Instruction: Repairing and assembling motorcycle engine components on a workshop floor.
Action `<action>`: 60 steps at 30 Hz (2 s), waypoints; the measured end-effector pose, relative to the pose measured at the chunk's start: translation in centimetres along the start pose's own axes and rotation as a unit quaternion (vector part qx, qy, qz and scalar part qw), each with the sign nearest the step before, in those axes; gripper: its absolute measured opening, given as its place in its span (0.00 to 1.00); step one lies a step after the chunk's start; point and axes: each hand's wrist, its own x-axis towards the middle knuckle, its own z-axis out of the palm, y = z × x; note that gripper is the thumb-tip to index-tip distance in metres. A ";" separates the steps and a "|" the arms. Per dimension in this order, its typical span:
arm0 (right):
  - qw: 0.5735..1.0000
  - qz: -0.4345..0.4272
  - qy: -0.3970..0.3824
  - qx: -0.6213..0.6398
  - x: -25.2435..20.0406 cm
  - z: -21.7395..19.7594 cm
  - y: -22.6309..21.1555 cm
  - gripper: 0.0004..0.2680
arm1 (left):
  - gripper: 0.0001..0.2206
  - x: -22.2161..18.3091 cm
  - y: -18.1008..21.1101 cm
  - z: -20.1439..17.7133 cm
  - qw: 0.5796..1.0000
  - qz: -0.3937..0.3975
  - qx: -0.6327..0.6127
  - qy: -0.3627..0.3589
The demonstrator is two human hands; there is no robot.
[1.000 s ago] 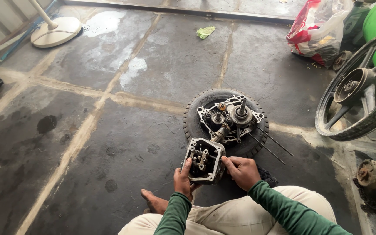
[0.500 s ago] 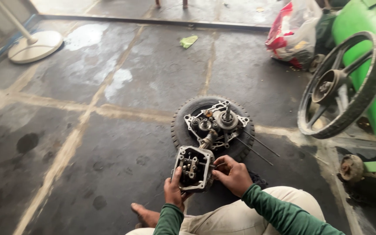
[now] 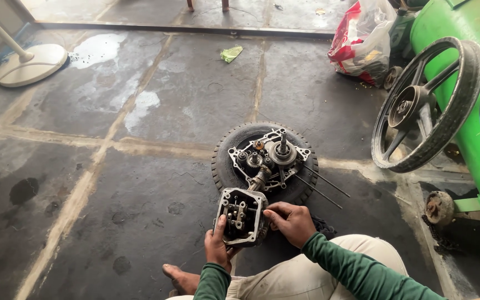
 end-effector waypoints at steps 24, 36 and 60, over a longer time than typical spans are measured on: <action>0.999 -0.001 -0.005 0.039 0.0 0.2 0.3 0.10 | 0.31 0.2 -0.3 -0.1 1.000 0.012 0.010 0.001; 0.993 -0.063 -0.023 -0.094 0.2 0.3 -0.1 0.09 | 0.28 0.2 -0.3 -0.1 1.000 0.001 -0.023 -0.014; 0.984 -0.114 -0.093 -0.098 2.3 -1.1 2.3 0.10 | 0.33 0.1 -0.3 -0.1 1.000 0.019 0.008 -0.010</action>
